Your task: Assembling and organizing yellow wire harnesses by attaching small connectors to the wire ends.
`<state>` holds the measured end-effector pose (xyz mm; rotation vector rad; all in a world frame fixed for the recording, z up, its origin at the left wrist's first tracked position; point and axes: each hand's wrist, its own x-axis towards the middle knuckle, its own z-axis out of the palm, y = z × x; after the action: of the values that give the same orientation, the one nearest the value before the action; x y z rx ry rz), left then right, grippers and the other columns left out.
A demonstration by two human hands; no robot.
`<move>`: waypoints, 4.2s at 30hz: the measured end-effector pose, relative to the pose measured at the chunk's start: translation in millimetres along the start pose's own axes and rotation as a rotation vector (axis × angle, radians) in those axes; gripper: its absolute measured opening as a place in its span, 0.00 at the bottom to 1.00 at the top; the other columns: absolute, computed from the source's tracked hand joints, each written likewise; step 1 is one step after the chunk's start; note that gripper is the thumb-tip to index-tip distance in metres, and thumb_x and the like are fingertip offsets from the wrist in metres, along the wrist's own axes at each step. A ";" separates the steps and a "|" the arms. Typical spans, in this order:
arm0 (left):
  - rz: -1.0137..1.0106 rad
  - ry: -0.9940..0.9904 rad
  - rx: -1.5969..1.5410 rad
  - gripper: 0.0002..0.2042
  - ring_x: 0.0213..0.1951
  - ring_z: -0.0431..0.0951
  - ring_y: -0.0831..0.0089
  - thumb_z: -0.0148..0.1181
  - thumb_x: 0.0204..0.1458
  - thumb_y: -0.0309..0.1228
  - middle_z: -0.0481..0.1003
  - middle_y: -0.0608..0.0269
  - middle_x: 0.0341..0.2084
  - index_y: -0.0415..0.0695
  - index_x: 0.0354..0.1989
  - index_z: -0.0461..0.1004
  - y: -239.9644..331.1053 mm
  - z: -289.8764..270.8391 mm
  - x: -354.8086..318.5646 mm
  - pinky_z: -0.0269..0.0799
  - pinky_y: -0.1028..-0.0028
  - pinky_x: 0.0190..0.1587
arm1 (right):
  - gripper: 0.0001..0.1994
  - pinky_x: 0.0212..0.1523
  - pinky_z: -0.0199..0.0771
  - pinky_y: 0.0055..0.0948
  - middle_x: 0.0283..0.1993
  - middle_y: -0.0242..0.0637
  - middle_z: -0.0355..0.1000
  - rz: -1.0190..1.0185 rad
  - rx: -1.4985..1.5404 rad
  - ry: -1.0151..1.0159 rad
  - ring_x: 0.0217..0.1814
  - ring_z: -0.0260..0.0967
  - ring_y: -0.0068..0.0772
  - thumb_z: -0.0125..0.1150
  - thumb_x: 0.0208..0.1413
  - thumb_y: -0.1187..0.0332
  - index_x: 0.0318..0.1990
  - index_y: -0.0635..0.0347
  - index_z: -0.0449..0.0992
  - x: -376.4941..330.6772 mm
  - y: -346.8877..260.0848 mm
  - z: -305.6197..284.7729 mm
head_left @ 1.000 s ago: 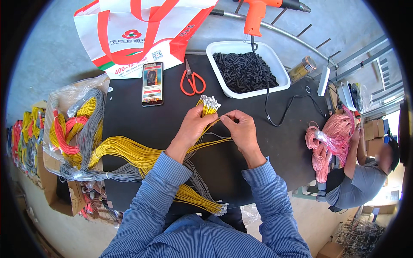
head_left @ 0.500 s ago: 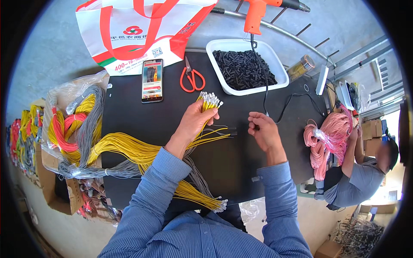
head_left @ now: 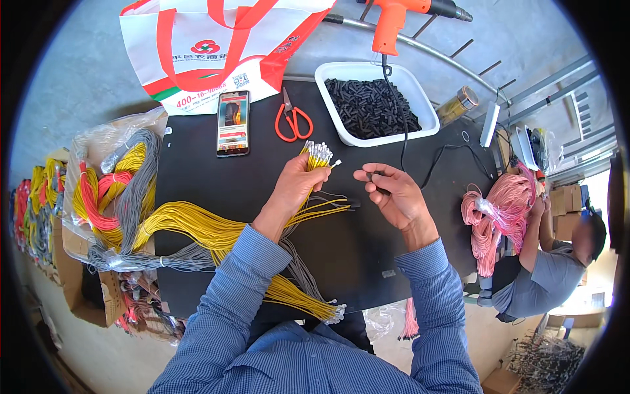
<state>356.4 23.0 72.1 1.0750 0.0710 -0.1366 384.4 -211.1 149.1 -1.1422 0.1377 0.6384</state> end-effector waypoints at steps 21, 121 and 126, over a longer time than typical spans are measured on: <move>0.014 -0.015 -0.031 0.03 0.26 0.68 0.82 0.61 0.58 0.22 0.73 0.70 0.27 0.39 0.39 0.75 0.0 -0.5 -0.8 0.62 0.79 0.29 | 0.14 0.47 0.85 0.24 0.53 0.53 0.79 0.027 -0.095 0.032 0.44 0.81 0.32 0.55 0.67 0.79 0.57 0.72 0.75 20.9 7.7 23.9; 0.005 0.027 0.003 0.04 0.26 0.70 0.82 0.60 0.55 0.21 0.74 0.68 0.27 0.36 0.38 0.75 -2.2 -0.9 -0.6 0.66 0.79 0.30 | 0.20 0.32 0.75 0.33 0.32 0.51 0.78 -1.010 -1.250 0.181 0.28 0.78 0.41 0.63 0.62 0.75 0.62 0.67 0.75 18.7 48.0 48.9; 0.016 0.011 -0.012 0.04 0.27 0.71 0.81 0.60 0.55 0.21 0.74 0.68 0.27 0.37 0.38 0.75 -1.1 -0.8 -0.9 0.67 0.79 0.31 | 0.21 0.34 0.76 0.33 0.35 0.54 0.79 -0.799 -1.213 0.223 0.29 0.78 0.44 0.63 0.62 0.75 0.63 0.67 0.74 14.4 51.3 44.1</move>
<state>355.3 23.2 70.9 1.0637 0.0725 -0.1156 359.2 -153.3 120.9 -2.2445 -0.5825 -0.2196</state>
